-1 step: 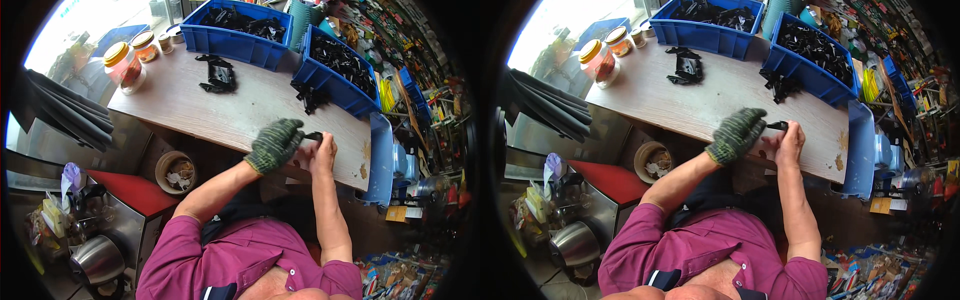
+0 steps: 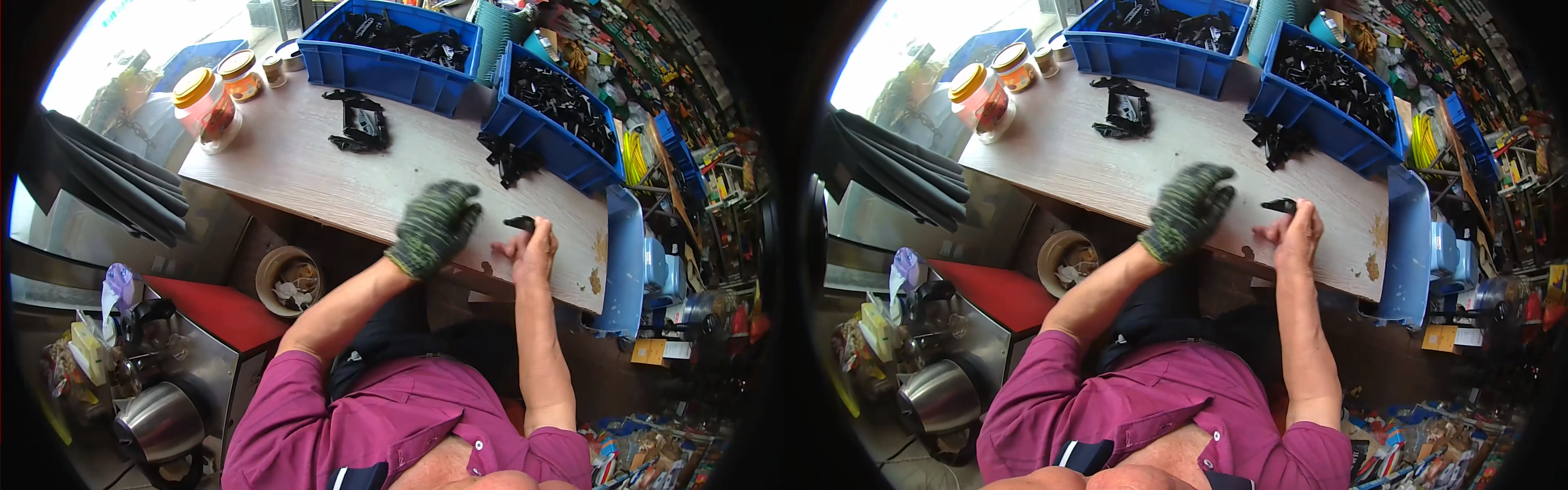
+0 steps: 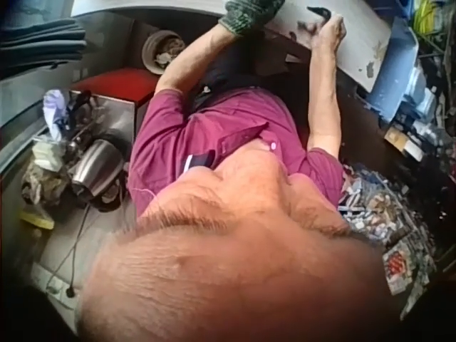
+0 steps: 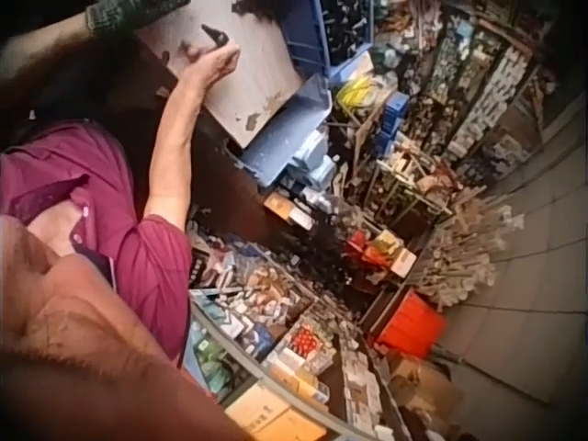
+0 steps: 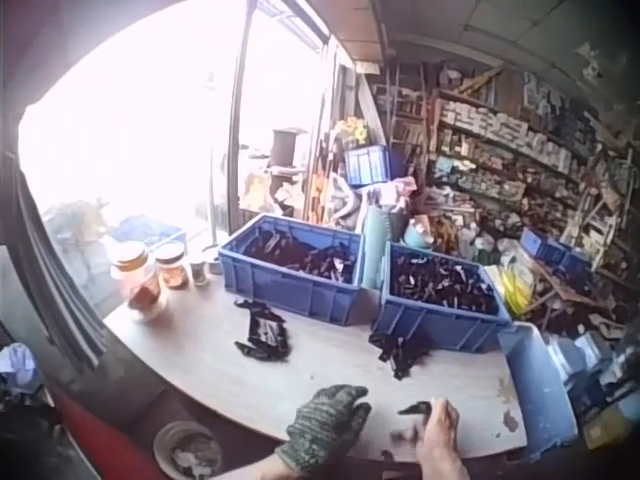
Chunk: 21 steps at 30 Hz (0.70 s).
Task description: Sorting and inspecting small black plastic or metal parts on a workbench.
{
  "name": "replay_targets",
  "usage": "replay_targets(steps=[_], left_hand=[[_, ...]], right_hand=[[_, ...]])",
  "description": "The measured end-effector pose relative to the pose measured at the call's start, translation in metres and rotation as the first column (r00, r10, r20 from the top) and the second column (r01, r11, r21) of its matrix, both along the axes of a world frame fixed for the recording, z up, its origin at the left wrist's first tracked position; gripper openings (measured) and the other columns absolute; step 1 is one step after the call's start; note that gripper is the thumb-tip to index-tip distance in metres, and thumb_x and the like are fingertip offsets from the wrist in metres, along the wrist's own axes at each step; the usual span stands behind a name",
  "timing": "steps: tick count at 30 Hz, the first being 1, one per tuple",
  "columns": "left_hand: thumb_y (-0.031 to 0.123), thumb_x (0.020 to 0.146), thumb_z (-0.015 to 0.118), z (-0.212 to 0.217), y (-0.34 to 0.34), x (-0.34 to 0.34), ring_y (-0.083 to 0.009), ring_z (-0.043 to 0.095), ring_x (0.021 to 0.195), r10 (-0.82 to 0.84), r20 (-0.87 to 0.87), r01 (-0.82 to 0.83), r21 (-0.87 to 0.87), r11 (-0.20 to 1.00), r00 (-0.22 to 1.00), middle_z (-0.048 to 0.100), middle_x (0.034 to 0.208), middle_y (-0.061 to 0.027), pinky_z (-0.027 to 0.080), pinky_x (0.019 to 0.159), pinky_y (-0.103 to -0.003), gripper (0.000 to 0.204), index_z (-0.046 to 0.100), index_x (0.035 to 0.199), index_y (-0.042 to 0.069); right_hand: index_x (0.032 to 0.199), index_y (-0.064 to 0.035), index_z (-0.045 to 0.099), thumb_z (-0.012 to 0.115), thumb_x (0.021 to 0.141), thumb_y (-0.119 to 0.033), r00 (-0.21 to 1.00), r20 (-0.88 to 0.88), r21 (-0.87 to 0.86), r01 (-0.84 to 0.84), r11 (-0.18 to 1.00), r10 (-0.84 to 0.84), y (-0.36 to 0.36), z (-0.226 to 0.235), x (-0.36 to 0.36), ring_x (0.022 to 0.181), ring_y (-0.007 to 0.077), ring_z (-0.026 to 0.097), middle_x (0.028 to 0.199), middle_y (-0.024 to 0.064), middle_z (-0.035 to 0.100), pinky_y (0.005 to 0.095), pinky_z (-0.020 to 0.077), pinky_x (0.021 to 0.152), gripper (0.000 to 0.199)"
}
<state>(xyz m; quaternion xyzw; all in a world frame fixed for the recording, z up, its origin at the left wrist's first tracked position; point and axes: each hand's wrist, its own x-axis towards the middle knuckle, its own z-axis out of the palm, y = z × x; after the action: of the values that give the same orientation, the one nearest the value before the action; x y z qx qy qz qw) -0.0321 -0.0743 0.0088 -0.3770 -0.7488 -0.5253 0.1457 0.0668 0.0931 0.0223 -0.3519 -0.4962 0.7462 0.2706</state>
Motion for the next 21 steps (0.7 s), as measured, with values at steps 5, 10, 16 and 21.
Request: replay_targets(steps=[5, 10, 16, 21], left_hand=[[0.018, 0.084, 0.065, 0.011, -0.096, -0.103, -0.0397, 0.059, 0.102, 0.361, -0.395, -0.488, -0.291, 0.823, 0.845, 0.065, 0.111, -0.0141, 0.049, 0.081, -0.054, 0.019, 0.067, 0.102, 0.015], [0.027, 0.089, 0.066, 0.014, -0.114, -0.126, -0.0358, 0.062, 0.085, 0.193, -0.406, -0.419, -0.596, 0.684, 0.893, 0.067, 0.092, -0.0116, 0.051, 0.073, -0.051, 0.016, 0.067, 0.097, 0.013], [0.029, 0.089, 0.067, 0.02, -0.098, -0.106, -0.0371, 0.063, 0.081, 0.152, -0.319, -0.323, -0.602, 0.73, 0.936, 0.067, 0.084, -0.0131, 0.051, 0.069, -0.051, 0.018, 0.065, 0.095, 0.013], [0.029, 0.09, 0.067, 0.018, -0.076, -0.103, -0.0364, 0.067, 0.087, 0.063, -0.072, -0.091, -0.52, 0.849, 0.995, 0.07, 0.09, -0.0131, 0.053, 0.075, -0.05, 0.026, 0.066, 0.11, 0.013]], right_hand=[[0.079, -0.0096, 0.045, 0.059, 0.092, -0.039, 0.947, -0.003, 0.004, 0.32, 0.947, -0.32, 0.094, 0.006, 0.021, 0.045, 0.0203, 0.043, 0.049, 0.0018, 0.029, 0.056, 0.0592, 0.06, 0.035], [0.094, -0.0091, 0.057, 0.065, 0.084, -0.034, 0.812, 0.126, 0.125, 0.556, 0.822, -0.569, 0.133, 0.019, 0.03, 0.05, 0.0224, 0.047, 0.053, 0.0018, 0.034, 0.0592, 0.0587, 0.066, 0.028], [0.106, -0.0088, 0.061, 0.074, 0.087, -0.024, 0.987, 0.143, 0.184, 0.041, 0.982, -0.068, 0.095, 0.006, 0.006, 0.039, 0.0115, 0.046, 0.051, -0.0021, 0.04, 0.0372, 0.0585, 0.048, 0.028], [0.103, -0.01, 0.063, 0.075, 0.086, -0.02, 0.964, 0.252, 0.217, -0.137, 0.967, 0.08, 0.071, 0.003, -0.031, 0.04, 0.0095, 0.046, 0.054, -0.0017, 0.046, 0.0322, 0.0553, 0.043, 0.024]])
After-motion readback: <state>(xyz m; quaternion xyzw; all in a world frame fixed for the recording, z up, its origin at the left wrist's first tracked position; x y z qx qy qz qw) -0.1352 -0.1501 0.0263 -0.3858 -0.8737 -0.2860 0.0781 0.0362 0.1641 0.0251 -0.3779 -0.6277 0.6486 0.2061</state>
